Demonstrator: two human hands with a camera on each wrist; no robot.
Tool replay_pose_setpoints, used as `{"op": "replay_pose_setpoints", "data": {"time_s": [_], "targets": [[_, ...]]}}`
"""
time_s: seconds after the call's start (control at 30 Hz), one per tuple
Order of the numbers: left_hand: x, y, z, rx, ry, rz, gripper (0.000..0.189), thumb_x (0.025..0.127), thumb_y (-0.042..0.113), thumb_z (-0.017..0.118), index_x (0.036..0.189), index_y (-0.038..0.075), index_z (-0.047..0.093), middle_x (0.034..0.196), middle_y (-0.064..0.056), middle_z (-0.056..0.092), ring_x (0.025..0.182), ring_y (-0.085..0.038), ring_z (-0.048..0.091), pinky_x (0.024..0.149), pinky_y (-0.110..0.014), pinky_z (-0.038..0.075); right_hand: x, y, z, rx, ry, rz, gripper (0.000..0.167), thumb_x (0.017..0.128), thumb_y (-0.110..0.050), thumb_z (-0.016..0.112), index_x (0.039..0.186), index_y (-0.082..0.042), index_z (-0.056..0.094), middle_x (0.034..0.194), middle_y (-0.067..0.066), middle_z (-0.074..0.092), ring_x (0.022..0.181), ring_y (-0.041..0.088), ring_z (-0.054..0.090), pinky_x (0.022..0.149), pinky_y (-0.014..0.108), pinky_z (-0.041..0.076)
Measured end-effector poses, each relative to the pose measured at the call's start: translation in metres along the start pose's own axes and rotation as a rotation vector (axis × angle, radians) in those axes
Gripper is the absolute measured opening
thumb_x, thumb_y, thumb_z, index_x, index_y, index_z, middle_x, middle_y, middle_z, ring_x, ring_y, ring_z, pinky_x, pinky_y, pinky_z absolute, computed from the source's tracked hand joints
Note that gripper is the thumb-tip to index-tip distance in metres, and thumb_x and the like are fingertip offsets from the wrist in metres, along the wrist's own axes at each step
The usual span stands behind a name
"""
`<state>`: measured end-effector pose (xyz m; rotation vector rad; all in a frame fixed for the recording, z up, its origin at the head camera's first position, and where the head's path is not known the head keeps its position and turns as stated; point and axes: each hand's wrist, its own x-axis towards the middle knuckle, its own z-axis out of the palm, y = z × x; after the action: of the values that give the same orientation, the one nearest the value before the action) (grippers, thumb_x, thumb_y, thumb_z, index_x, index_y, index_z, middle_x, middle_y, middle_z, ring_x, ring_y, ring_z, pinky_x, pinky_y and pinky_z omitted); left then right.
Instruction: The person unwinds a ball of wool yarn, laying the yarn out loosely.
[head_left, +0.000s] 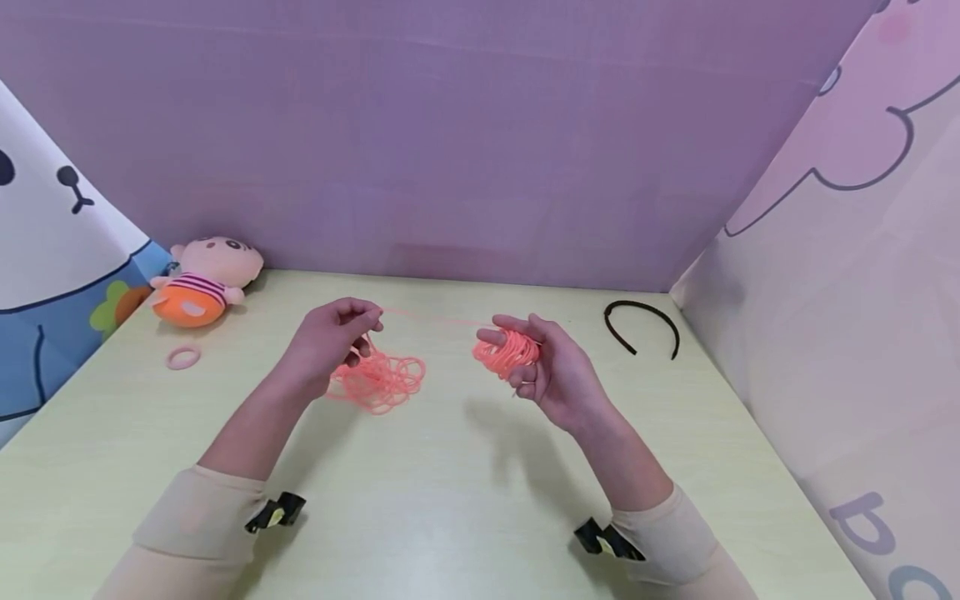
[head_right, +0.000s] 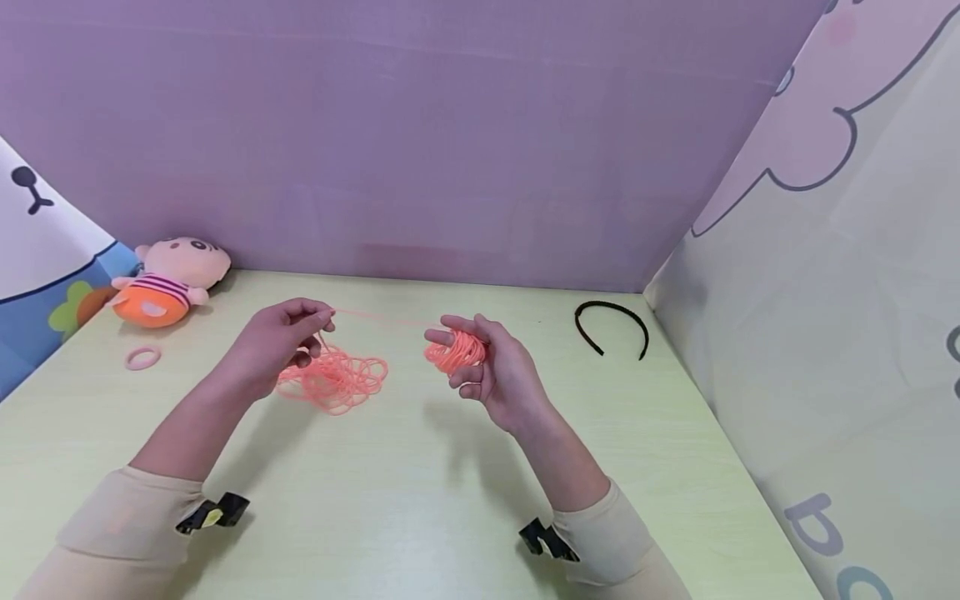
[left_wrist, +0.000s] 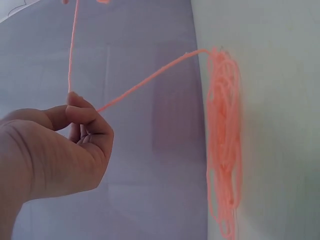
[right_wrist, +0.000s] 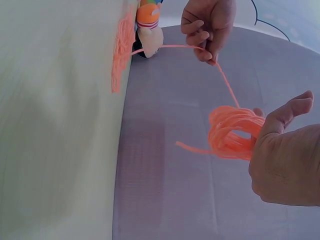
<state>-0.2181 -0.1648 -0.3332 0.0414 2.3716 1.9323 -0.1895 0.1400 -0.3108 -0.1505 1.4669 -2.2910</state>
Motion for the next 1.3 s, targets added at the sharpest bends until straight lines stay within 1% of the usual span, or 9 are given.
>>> {"op": "replay_pose_setpoints", "data": {"time_s": [0.13, 0.33, 0.5, 0.83, 0.97, 1.03, 1.1, 1.17, 1.3], "targets": [[-0.001, 0.004, -0.007, -0.033, 0.040, 0.018, 0.031, 0.106, 0.026, 0.056, 0.125, 0.001, 0.056, 0.100, -0.001, 0.061, 0.066, -0.009, 0.058, 0.058, -0.023, 0.048, 0.000, 0.000, 0.001, -0.018, 0.004, 0.001, 0.048, 0.111, -0.031, 0.030, 0.146, -0.002, 0.047, 0.122, 0.007, 0.070, 0.050, 0.009, 0.057, 0.047, 0.018, 0.046], [-0.002, 0.008, -0.014, -0.068, 0.081, 0.020, 0.030, 0.105, 0.030, 0.058, 0.122, 0.006, 0.057, 0.101, -0.001, 0.059, 0.066, -0.009, 0.056, 0.057, -0.023, 0.048, 0.000, -0.001, 0.000, -0.033, 0.027, 0.004, 0.048, 0.111, -0.032, 0.030, 0.149, -0.006, 0.045, 0.131, 0.007, 0.066, 0.052, 0.008, 0.050, 0.046, 0.018, 0.036], [-0.003, 0.010, -0.020, -0.110, 0.124, 0.022, 0.026, 0.106, 0.029, 0.056, 0.121, 0.008, 0.056, 0.103, -0.001, 0.058, 0.068, -0.009, 0.055, 0.058, -0.022, 0.048, 0.000, -0.002, 0.000, -0.036, 0.059, -0.003, 0.048, 0.110, -0.032, 0.032, 0.148, -0.007, 0.047, 0.136, 0.009, 0.062, 0.052, 0.009, 0.054, 0.047, 0.018, 0.037], [-0.007, 0.010, -0.029, -0.273, 0.238, -0.072, 0.014, 0.106, 0.030, 0.054, 0.114, 0.019, 0.056, 0.112, -0.001, 0.050, 0.073, -0.010, 0.056, 0.056, -0.020, 0.048, -0.001, -0.001, -0.001, -0.017, 0.057, -0.008, 0.047, 0.111, -0.032, 0.032, 0.146, -0.006, 0.049, 0.134, 0.010, 0.064, 0.051, 0.010, 0.055, 0.046, 0.017, 0.038], [-0.005, 0.007, -0.027, -0.216, 0.254, -0.077, 0.020, 0.106, 0.028, 0.055, 0.123, 0.018, 0.054, 0.120, -0.001, 0.050, 0.075, -0.010, 0.059, 0.057, -0.021, 0.049, -0.001, 0.000, -0.001, -0.013, 0.040, -0.011, 0.047, 0.111, -0.031, 0.032, 0.146, -0.005, 0.050, 0.131, 0.010, 0.066, 0.051, 0.010, 0.056, 0.046, 0.018, 0.041], [-0.004, 0.006, -0.023, -0.148, 0.222, -0.063, 0.032, 0.105, 0.027, 0.055, 0.135, 0.014, 0.051, 0.131, -0.005, 0.050, 0.075, -0.010, 0.060, 0.057, -0.022, 0.049, 0.000, 0.000, 0.000, -0.009, 0.026, -0.013, 0.047, 0.111, -0.030, 0.031, 0.146, -0.004, 0.049, 0.130, 0.010, 0.066, 0.052, 0.009, 0.055, 0.046, 0.018, 0.041], [-0.003, 0.006, -0.017, -0.061, 0.151, -0.041, 0.044, 0.106, 0.025, 0.055, 0.145, 0.009, 0.045, 0.143, -0.010, 0.047, 0.075, -0.011, 0.060, 0.057, -0.023, 0.048, 0.000, 0.000, 0.000, -0.003, 0.012, -0.013, 0.047, 0.111, -0.030, 0.031, 0.146, -0.003, 0.048, 0.129, 0.010, 0.067, 0.052, 0.009, 0.054, 0.047, 0.017, 0.041], [-0.003, 0.006, -0.009, 0.008, 0.043, -0.025, 0.050, 0.106, 0.022, 0.055, 0.151, 0.005, 0.040, 0.149, -0.015, 0.044, 0.074, -0.013, 0.060, 0.056, -0.023, 0.047, -0.001, 0.000, 0.001, 0.001, -0.003, -0.015, 0.048, 0.111, -0.030, 0.031, 0.146, -0.002, 0.048, 0.128, 0.010, 0.067, 0.052, 0.009, 0.055, 0.047, 0.018, 0.043], [-0.005, 0.001, 0.012, 0.081, -0.192, -0.008, 0.047, 0.104, 0.019, 0.058, 0.147, 0.006, 0.046, 0.145, -0.014, 0.050, 0.071, -0.018, 0.058, 0.055, -0.024, 0.045, -0.002, 0.000, 0.003, 0.002, -0.041, -0.017, 0.049, 0.111, -0.031, 0.032, 0.146, -0.001, 0.047, 0.127, 0.011, 0.067, 0.051, 0.009, 0.056, 0.046, 0.018, 0.041]]}}
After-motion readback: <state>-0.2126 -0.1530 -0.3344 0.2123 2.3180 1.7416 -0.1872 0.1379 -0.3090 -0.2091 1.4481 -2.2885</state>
